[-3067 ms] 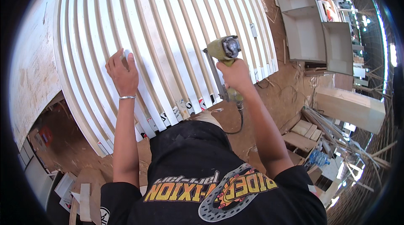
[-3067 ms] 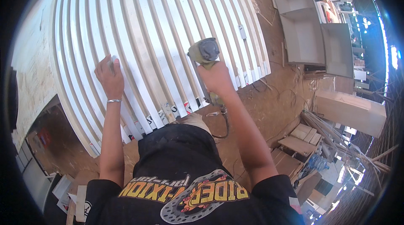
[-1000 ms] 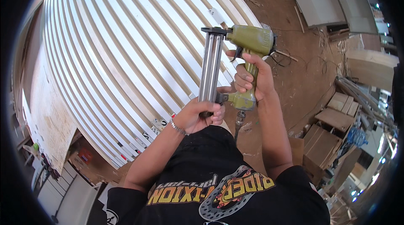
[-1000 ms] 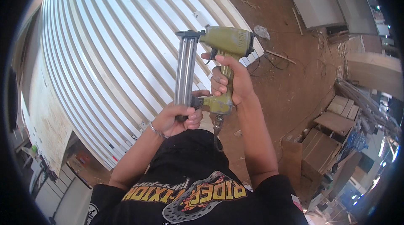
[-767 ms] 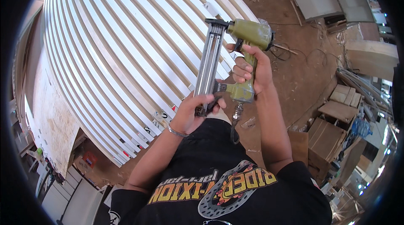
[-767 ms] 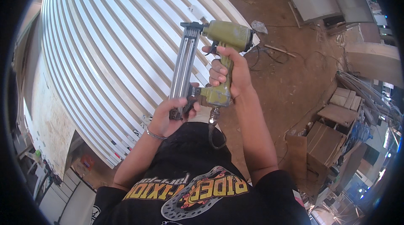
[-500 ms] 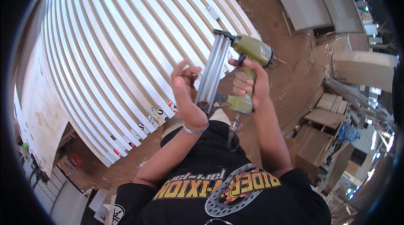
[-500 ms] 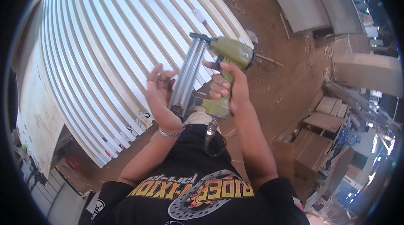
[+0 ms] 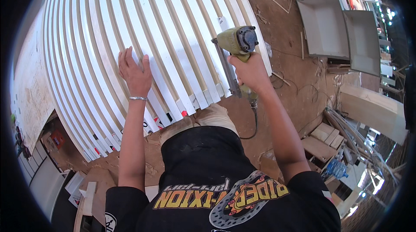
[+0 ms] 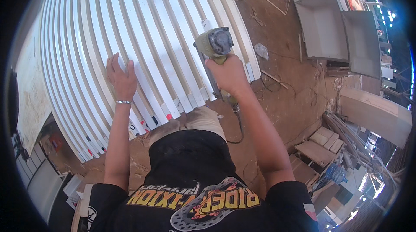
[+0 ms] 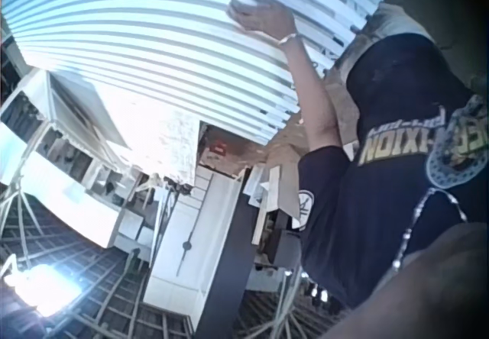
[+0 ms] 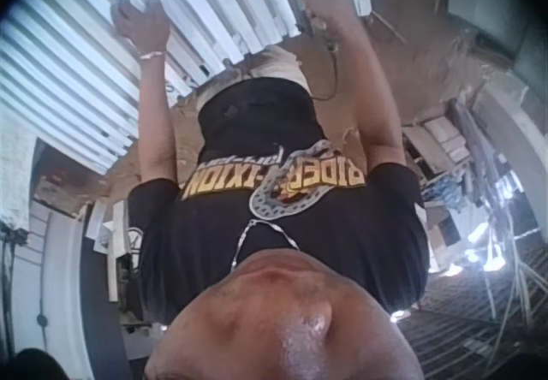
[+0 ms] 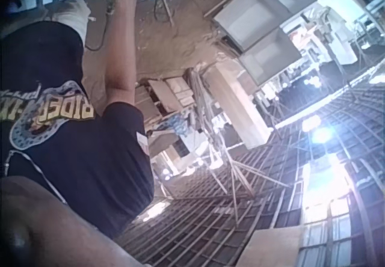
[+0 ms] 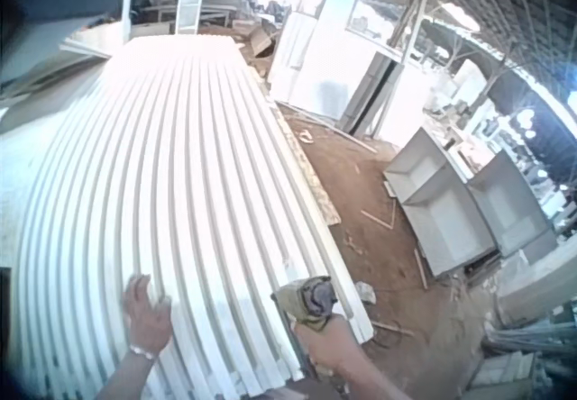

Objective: The person aligns white wooden slats on a curved template and uses a pneumatic nail gun to secure them to a crossbeam.

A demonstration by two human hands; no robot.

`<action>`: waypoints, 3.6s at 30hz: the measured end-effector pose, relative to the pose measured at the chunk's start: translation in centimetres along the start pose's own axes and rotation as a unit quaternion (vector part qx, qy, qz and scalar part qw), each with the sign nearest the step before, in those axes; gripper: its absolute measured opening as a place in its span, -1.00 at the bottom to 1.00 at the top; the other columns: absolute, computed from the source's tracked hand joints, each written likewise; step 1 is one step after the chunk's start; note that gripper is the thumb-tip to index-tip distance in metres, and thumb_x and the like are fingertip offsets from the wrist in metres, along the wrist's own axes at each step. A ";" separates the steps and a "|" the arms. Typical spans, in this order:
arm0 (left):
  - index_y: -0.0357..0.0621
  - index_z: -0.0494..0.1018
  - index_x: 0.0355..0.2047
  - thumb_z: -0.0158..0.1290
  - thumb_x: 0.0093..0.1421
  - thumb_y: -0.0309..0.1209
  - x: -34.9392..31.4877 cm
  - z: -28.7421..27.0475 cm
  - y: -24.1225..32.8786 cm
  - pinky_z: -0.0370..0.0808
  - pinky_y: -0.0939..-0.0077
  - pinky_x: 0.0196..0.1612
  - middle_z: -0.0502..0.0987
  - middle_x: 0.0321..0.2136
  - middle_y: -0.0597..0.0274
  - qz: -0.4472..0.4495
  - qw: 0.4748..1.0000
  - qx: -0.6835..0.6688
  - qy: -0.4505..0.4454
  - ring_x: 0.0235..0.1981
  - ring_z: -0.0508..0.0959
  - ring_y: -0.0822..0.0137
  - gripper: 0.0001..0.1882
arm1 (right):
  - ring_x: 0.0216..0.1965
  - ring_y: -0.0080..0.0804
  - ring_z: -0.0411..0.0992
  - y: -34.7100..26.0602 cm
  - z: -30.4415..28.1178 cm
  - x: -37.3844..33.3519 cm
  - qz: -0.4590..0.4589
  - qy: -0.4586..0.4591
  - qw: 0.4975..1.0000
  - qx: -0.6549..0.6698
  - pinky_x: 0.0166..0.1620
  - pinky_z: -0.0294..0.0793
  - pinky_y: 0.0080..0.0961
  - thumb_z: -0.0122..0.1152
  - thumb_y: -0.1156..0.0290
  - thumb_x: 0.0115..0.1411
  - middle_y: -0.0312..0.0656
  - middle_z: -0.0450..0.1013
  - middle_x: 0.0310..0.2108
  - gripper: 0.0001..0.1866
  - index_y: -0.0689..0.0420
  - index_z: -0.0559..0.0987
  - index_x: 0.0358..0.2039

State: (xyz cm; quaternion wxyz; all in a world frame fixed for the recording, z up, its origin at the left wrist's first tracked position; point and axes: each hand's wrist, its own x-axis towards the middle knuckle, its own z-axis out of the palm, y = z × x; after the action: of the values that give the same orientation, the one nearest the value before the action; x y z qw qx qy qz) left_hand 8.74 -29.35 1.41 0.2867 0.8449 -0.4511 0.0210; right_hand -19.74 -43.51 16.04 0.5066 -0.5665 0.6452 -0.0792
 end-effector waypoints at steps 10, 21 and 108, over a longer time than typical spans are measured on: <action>-0.15 0.37 0.23 0.09 0.36 -0.18 0.3 1.0 1.2 0.09 0.05 0.40 0.31 0.27 0.05 -0.042 0.998 0.044 -0.015 0.36 0.25 0.04 -0.49 | -0.68 -0.40 0.47 -1.1 -0.5 1.7 0.035 0.018 0.996 -0.084 -0.57 0.42 -0.39 0.31 0.25 0.21 -0.17 0.47 -0.66 -0.66 0.37 0.63 -0.32; -0.10 0.41 0.21 0.10 0.35 -0.19 0.4 0.8 1.1 0.16 0.04 0.37 0.37 0.25 0.10 -0.046 0.997 0.056 -0.004 0.32 0.32 0.05 -0.52 | -0.44 -0.18 0.63 0.2 -2.8 2.1 0.075 0.022 0.992 -0.103 -0.28 0.57 -0.24 0.35 0.16 0.17 0.04 0.61 -0.46 -0.54 0.41 0.66 -0.23; -0.09 0.38 0.32 0.07 0.43 -0.11 -51.1 0.3 24.8 0.39 0.37 0.29 0.54 0.17 0.14 -0.215 0.641 -0.653 -0.342 0.23 0.50 0.28 -0.45 | -0.15 -0.34 0.62 26.3 -13.9 -25.1 -0.432 -0.367 0.790 -0.234 -0.01 0.56 -0.33 0.42 0.38 0.09 -0.06 0.67 -0.23 -0.60 0.14 0.67 -0.02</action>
State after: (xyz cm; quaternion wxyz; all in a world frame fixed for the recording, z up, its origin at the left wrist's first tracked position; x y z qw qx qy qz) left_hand -40.81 -1.75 -2.35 0.5857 0.4588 -0.2189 -0.6312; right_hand -51.09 -20.61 18.95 0.4701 -0.8738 0.0974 0.0782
